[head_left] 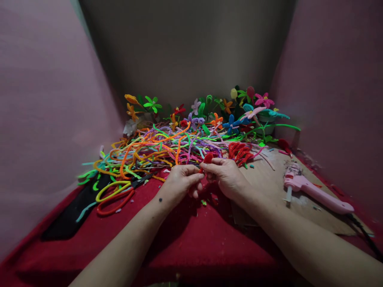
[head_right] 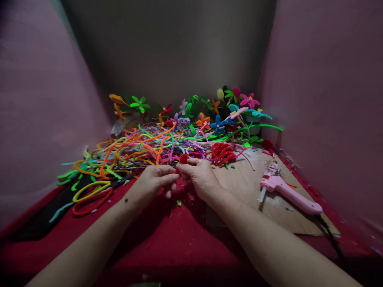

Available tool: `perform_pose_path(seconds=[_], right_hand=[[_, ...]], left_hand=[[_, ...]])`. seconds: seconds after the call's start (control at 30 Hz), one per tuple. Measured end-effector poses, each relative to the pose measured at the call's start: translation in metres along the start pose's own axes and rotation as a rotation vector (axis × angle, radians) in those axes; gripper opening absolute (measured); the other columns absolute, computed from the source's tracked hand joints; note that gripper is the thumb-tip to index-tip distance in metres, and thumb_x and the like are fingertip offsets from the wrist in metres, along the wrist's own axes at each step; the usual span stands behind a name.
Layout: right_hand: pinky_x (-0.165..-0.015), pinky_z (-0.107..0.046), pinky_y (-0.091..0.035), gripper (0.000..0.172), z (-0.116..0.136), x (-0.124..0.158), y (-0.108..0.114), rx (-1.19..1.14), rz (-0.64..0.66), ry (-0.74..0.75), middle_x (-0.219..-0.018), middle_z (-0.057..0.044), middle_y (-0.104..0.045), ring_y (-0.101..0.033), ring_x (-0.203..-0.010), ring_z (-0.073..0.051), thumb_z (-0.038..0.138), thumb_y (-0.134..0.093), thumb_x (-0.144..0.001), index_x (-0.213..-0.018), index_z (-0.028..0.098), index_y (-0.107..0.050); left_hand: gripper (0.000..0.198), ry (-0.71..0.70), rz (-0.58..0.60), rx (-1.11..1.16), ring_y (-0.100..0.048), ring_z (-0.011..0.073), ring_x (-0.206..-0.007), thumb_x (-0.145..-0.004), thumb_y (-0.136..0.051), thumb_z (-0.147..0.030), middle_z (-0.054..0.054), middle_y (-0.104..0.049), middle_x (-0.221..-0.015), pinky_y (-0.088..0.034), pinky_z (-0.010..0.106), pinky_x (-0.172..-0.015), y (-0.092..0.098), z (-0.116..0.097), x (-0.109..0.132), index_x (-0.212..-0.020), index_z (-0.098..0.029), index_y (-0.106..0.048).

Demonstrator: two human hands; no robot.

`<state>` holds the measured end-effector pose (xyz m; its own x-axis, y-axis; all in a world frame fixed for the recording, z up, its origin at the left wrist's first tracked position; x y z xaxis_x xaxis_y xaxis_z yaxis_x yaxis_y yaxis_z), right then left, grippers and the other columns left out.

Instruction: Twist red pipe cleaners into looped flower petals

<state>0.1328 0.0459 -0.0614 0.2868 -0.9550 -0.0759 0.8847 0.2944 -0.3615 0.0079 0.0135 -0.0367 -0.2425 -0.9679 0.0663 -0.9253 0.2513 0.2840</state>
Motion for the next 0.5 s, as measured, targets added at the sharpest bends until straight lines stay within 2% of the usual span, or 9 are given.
perform_pose_path(seconds=[0.1,0.17,0.3,0.4,0.5], right_hand=[[-0.043,-0.023,-0.027,0.019,0.001,-0.001,0.001,0.026,-0.032,0.008,-0.045,0.004,-0.048,-0.04,-0.041,-0.006,0.027,-0.069,-0.062,-0.057,0.014,-0.057],[-0.041,-0.022,-0.027,0.02,0.003,-0.001,0.002,0.027,-0.038,-0.012,-0.044,0.005,-0.048,-0.039,-0.039,-0.006,0.027,-0.068,-0.061,-0.055,0.014,-0.055],[-0.036,-0.022,-0.022,0.02,0.003,0.003,-0.003,0.094,0.073,-0.099,-0.039,0.007,-0.042,-0.033,-0.034,-0.005,0.025,-0.066,-0.062,-0.052,0.015,-0.051],[-0.035,-0.022,-0.023,0.02,0.001,0.009,-0.008,0.16,0.166,-0.152,-0.035,0.007,-0.039,-0.031,-0.031,-0.005,0.023,-0.063,-0.063,-0.05,0.016,-0.05],[-0.033,-0.021,-0.023,0.023,0.0,0.013,-0.012,0.195,0.221,-0.194,-0.033,0.007,-0.04,-0.034,-0.029,-0.006,0.027,-0.06,-0.067,-0.049,0.016,-0.049]], left_hand=[[0.014,-0.017,-0.055,-0.05,-0.051,0.0089,-0.042,-0.069,-0.06,-0.027,-0.003,-0.056,-0.054,-0.039,0.021,-0.045,0.001,0.002,-0.003,-0.065,-0.014,-0.055],[0.017,-0.07,-0.083,-0.078,-0.054,0.0101,-0.051,-0.065,-0.065,-0.029,-0.002,-0.059,-0.061,-0.041,0.022,-0.051,0.006,0.0,-0.004,-0.07,-0.014,-0.058],[0.028,-0.171,-0.184,-0.011,-0.052,0.0092,-0.062,-0.071,-0.063,-0.035,0.0,-0.062,-0.074,-0.04,0.021,-0.057,0.016,-0.008,-0.003,-0.09,-0.014,-0.063],[0.019,-0.189,-0.173,0.051,-0.047,0.0078,-0.056,-0.071,-0.062,-0.031,-0.002,-0.057,-0.064,-0.036,0.02,-0.054,0.016,-0.009,-0.002,-0.079,-0.013,-0.065],[0.017,-0.209,-0.277,0.023,-0.046,0.0089,-0.055,-0.071,-0.062,-0.029,-0.002,-0.055,-0.057,-0.036,0.021,-0.052,0.013,-0.009,-0.002,-0.066,-0.013,-0.064]])
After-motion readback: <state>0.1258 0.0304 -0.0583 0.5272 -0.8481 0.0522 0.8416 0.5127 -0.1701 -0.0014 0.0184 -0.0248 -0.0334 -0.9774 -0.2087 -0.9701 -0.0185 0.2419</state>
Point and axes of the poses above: each hand's wrist, its own x-axis away from the middle knuckle, its own y-axis out of the back of the hand, z = x × y, the point moved 2 cm from there along -x, towards the middle knuckle
